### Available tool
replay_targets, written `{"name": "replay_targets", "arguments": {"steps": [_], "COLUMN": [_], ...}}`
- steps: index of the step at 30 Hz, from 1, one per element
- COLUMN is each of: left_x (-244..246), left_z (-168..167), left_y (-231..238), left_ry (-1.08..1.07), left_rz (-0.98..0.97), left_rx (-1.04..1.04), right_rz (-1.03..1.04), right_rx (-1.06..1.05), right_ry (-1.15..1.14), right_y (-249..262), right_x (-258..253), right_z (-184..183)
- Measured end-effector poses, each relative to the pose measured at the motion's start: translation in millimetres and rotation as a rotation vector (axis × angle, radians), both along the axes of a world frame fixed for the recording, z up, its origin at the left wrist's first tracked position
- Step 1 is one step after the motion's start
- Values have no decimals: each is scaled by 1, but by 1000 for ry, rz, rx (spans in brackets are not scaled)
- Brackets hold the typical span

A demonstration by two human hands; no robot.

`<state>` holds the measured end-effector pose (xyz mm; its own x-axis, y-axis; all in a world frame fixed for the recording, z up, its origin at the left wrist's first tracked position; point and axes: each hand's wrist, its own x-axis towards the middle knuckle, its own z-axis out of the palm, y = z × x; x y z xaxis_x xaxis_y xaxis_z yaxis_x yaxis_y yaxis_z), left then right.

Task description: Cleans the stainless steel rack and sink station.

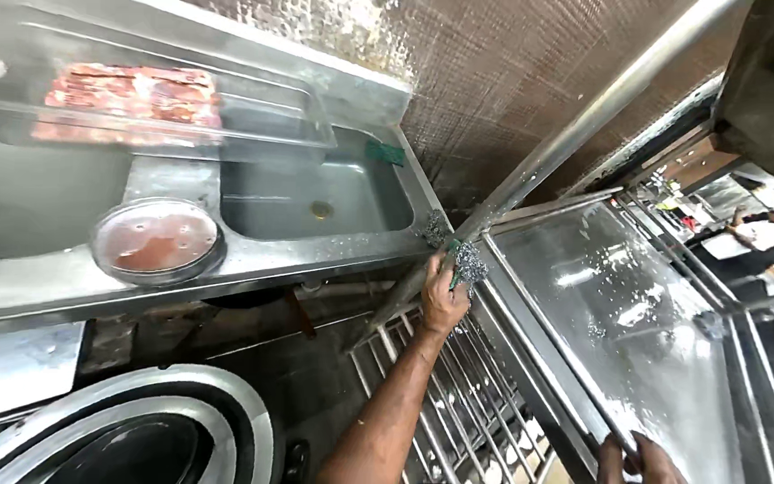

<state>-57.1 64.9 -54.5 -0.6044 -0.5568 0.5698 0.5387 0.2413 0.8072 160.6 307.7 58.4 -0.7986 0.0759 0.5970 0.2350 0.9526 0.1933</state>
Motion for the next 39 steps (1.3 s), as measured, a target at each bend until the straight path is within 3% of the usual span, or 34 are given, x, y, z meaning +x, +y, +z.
{"name": "replay_targets", "arguments": {"steps": [4,7,9,11,13,16,18,22,25,27,30,32,35,39], "left_x": [11,21,34,31,42,29,17,-4,0,5,14,28,38,19], "left_z": [-29,-91,-128,-117,-82,-14,13,-8,-32,-56,-99,-113,-76,-4], "left_y": [-6,-8,7,9,6,-9,-12,-10,-18,-22,-25,-18,-19,-24], "left_ry": [-135,-591,-782,-725,-528,-172,-83,1,-61,-212,-665,-730,-421,-63], "left_rz": [-65,-243,-380,-329,-250,-133,-87,-25,-74,-127,-324,-358,-263,-183], "left_rx": [-44,-165,-77,105,198,112,-14,-22,-67,-130,-232,-72,130,-6], "right_rz": [-23,-28,-22,21,48,50,41,-78,-126,-113,-96,-57,3,-7], "right_rx": [-37,-77,-49,7,36,43,40,37,-5,-18,-31,-6,10,10], "right_ry": [-79,-126,-125,-34,9,57,67,81,-1,-17,-42,-39,-5,37], "right_y": [-4,-5,-1,1,3,2,1,-4,-12,-14,-15,-11,-6,-8], "right_x": [3,1,8,-2,3,-1,-1,-13,-13,-15,-14,-9,-10,-11], "right_z": [7,9,7,2,-1,-4,-5,-7,-2,1,2,1,-1,-4]}}
